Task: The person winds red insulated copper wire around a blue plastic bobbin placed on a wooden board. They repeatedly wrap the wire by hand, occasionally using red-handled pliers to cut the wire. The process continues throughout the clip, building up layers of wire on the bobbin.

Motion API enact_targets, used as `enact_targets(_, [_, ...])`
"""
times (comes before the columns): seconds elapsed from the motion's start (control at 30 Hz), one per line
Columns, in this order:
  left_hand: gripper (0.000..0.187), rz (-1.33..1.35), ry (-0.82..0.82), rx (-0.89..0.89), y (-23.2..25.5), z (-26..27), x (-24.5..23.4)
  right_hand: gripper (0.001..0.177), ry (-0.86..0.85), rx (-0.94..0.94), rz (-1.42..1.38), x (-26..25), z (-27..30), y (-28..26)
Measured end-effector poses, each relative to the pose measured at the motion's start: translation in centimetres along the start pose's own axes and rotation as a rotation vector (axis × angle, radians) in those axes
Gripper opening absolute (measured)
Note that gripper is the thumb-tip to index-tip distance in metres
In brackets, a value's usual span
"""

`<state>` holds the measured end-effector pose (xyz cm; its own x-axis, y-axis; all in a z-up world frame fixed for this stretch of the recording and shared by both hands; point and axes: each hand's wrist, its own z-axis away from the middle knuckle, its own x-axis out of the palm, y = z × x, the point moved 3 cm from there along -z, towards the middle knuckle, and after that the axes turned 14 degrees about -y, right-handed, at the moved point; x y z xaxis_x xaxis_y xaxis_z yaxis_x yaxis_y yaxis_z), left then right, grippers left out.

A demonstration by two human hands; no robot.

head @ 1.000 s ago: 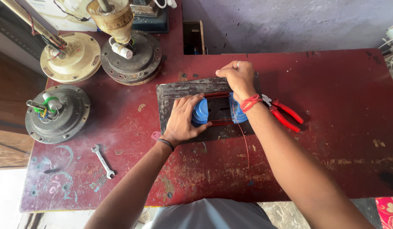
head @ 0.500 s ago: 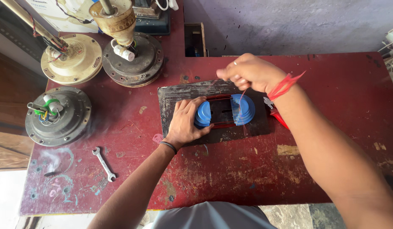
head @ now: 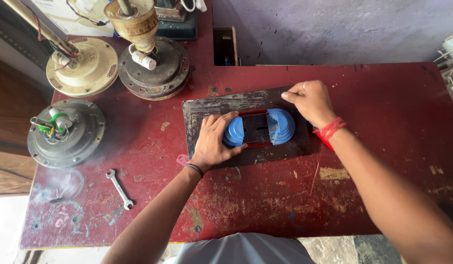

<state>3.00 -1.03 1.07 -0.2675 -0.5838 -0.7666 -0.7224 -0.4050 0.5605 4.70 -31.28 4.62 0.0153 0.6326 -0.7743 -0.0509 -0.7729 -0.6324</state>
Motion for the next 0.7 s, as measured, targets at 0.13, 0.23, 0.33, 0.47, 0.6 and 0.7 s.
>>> enact_targets(0.13, [0.084,0.009,0.009,0.023,0.0,0.0,0.0,0.016,0.104,0.049,-0.028,1.8,2.0,1.3])
enact_targets(0.23, [0.082,-0.006,0.018,0.016,0.1,0.0,0.0,0.015,0.178,0.144,-0.071,3.4,3.3,1.9])
enact_targets(0.33, [0.081,-0.024,0.025,0.001,0.2,0.0,0.2,0.013,0.25,0.152,-0.028,5.0,4.4,2.6])
enact_targets(0.47, [0.08,-0.024,0.016,-0.029,0.1,0.0,0.3,0.012,0.18,0.078,-0.374,5.5,3.9,4.6])
enact_targets(0.6, [0.08,0.016,0.023,-0.006,0.0,-0.3,0.1,0.01,-0.032,0.23,-0.713,4.6,3.7,6.7])
enact_targets(0.7, [0.081,0.022,0.027,-0.04,0.0,-0.4,0.2,0.009,-0.042,0.271,-0.715,4.7,4.0,6.5])
